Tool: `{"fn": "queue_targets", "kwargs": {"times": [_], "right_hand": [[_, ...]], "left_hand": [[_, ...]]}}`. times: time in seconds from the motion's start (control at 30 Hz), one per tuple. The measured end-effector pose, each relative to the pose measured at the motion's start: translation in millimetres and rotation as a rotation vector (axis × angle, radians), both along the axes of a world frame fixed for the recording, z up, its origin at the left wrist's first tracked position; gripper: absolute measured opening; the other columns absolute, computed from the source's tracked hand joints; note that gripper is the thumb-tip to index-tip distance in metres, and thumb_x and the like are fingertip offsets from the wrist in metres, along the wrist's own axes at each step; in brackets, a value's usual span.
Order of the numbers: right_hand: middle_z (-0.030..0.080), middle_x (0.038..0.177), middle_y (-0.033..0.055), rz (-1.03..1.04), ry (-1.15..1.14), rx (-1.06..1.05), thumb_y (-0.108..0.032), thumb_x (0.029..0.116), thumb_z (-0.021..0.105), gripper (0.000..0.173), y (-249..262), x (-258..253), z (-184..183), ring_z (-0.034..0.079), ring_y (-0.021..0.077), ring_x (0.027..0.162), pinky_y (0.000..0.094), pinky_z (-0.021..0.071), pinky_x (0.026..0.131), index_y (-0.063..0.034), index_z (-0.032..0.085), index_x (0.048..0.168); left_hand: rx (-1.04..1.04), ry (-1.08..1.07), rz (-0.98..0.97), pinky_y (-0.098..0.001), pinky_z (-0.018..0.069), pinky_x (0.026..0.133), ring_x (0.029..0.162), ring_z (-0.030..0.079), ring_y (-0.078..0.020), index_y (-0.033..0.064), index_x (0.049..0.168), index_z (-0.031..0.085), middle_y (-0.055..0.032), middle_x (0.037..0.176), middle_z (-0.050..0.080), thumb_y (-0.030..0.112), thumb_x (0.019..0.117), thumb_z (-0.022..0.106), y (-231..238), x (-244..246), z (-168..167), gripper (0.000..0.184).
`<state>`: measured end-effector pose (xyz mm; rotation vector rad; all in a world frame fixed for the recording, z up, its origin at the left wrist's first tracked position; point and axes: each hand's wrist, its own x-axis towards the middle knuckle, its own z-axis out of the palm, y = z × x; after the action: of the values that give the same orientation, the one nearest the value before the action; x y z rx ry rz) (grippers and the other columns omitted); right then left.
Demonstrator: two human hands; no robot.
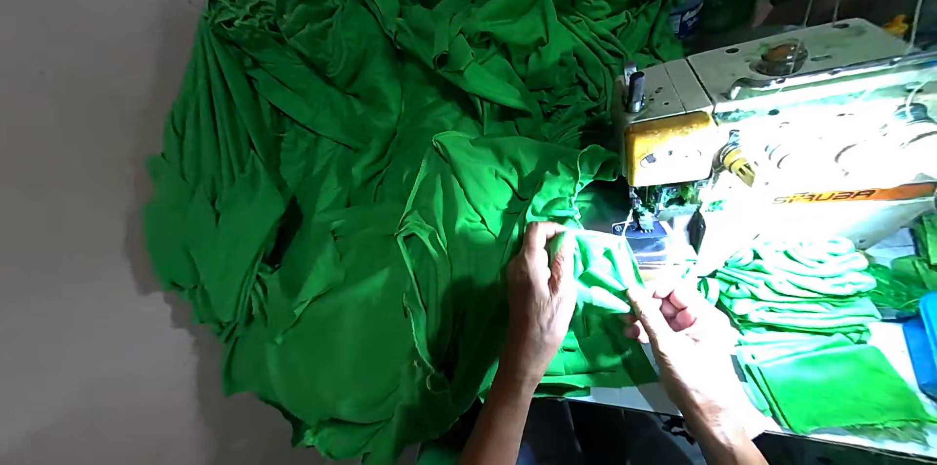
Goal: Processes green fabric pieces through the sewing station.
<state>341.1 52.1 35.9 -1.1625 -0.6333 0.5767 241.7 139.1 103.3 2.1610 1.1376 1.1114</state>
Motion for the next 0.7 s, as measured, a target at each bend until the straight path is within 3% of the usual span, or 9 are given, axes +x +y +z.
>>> {"fn": "queue_targets", "kwargs": {"times": [0.03, 0.1, 0.23, 0.3, 0.4, 0.47, 0.53, 0.6, 0.7], "right_hand": [[0.066, 0.068, -0.0109, -0.008, -0.033, 0.004, -0.001, 0.0949, 0.059, 0.007, 0.2, 2.4, -2.3, 0.063, -0.003, 0.057, 0.0134, 0.0539, 0.053, -0.0067, 0.062, 0.091], [0.064, 0.067, -0.012, -0.028, -0.124, 0.004, -0.005, 0.0945, 0.059, 0.004, 0.7, 8.8, -9.6, 0.062, -0.004, 0.056, 0.0133, 0.0532, 0.052, -0.0067, 0.062, 0.092], [0.063, 0.067, -0.0092, 0.025, -0.107, -0.014, -0.005, 0.096, 0.058, 0.006, 2.0, 11.3, -12.7, 0.061, -0.0023, 0.056, 0.0144, 0.0531, 0.053, -0.0049, 0.062, 0.092], [0.066, 0.071, -0.0082, 0.062, -0.108, -0.054, -0.006, 0.0968, 0.059, 0.006, -0.8, 15.5, -11.0, 0.064, -0.0025, 0.061, 0.0148, 0.0556, 0.058, -0.0041, 0.064, 0.094], [0.074, 0.091, -0.0021, 0.102, -0.307, -0.097, -0.014, 0.0965, 0.063, 0.018, -17.9, 28.7, -8.8, 0.068, -0.0036, 0.08, 0.0142, 0.0563, 0.074, -0.0017, 0.072, 0.106], [0.075, 0.103, 0.0034, 0.084, -0.425, -0.058, -0.014, 0.097, 0.063, 0.024, -39.6, 38.5, -2.0, 0.07, -0.0022, 0.09, 0.0142, 0.057, 0.082, 0.0011, 0.072, 0.113], [0.075, 0.1, 0.0033, -0.024, -0.503, -0.038, -0.011, 0.0963, 0.061, 0.021, -65.8, 52.6, 3.2, 0.07, -0.0012, 0.089, 0.0152, 0.0578, 0.082, 0.0012, 0.073, 0.107], [0.075, 0.096, -0.0001, -0.154, -0.551, -0.083, -0.012, 0.0966, 0.059, 0.019, -93.1, 72.1, 2.8, 0.07, -0.0005, 0.085, 0.0169, 0.0598, 0.078, -0.0015, 0.073, 0.101], [0.074, 0.095, -0.0018, -0.275, -0.61, -0.214, -0.018, 0.0987, 0.057, 0.022, -125.8, 96.9, -2.2, 0.069, -0.0032, 0.084, 0.0149, 0.0588, 0.077, -0.0018, 0.071, 0.101]], "left_hand": [[0.011, 0.088, 0.052, -0.0365, 0.0505, 0.07, 0.073, 0.062, -0.0223, -0.0053, 0.104, 0.067, -0.0142, 0.078, 0.064, 0.008, 0.1009, 0.055, 2.6, 5.5, 3.9, 0.018], [-0.041, 0.289, 0.152, -0.0524, 0.0491, 0.081, 0.084, 0.066, -0.0401, -0.0088, 0.109, 0.07, -0.0255, 0.086, 0.069, 0.01, 0.1009, 0.06, 7.6, 15.8, 14.8, 0.023], [0.035, 0.17, 0.149, -0.0547, 0.0524, 0.069, 0.073, 0.066, -0.0333, 0.0006, 0.108, 0.069, -0.017, 0.084, 0.068, 0.024, 0.1017, 0.063, 44.3, 13.4, -17.4, 0.026], [0.041, 0.088, 0.081, -0.0416, 0.0526, 0.067, 0.071, 0.065, -0.0211, 0.0025, 0.105, 0.07, -0.0113, 0.084, 0.07, 0.024, 0.0981, 0.069, 45.8, 11.5, -19.1, 0.023], [0.111, 0.051, 0.022, -0.044, 0.0544, 0.09, 0.102, 0.068, -0.025, -0.0007, 0.124, 0.066, -0.0182, 0.115, 0.07, 0.021, 0.0928, 0.073, 24.3, 4.9, -13.7, 0.039], [0.31, 0.046, 0.052, -0.0419, 0.053, 0.092, 0.112, 0.063, -0.0303, -0.0038, 0.131, 0.061, -0.024, 0.125, 0.063, 0.023, 0.0901, 0.074, 3.2, 5.2, -19.9, 0.05], [0.432, 0.006, 0.016, -0.0294, 0.0499, 0.085, 0.104, 0.061, -0.0232, -0.0054, 0.118, 0.065, -0.0231, 0.116, 0.064, 0.016, 0.0902, 0.071, -27.4, 12.7, -27.9, 0.036], [0.369, -0.086, -0.159, -0.0184, 0.0541, 0.082, 0.091, 0.067, -0.0116, -0.003, 0.09, 0.073, -0.0158, 0.095, 0.07, 0.009, 0.0859, 0.072, -62.5, 26.7, -40.8, 0.013], [0.21, -0.113, -0.485, -0.0245, 0.0547, 0.09, 0.093, 0.072, -0.0152, -0.0002, 0.091, 0.079, -0.0122, 0.092, 0.077, 0.007, 0.088, 0.071, -96.2, 56.2, -66.2, 0.011]]}}
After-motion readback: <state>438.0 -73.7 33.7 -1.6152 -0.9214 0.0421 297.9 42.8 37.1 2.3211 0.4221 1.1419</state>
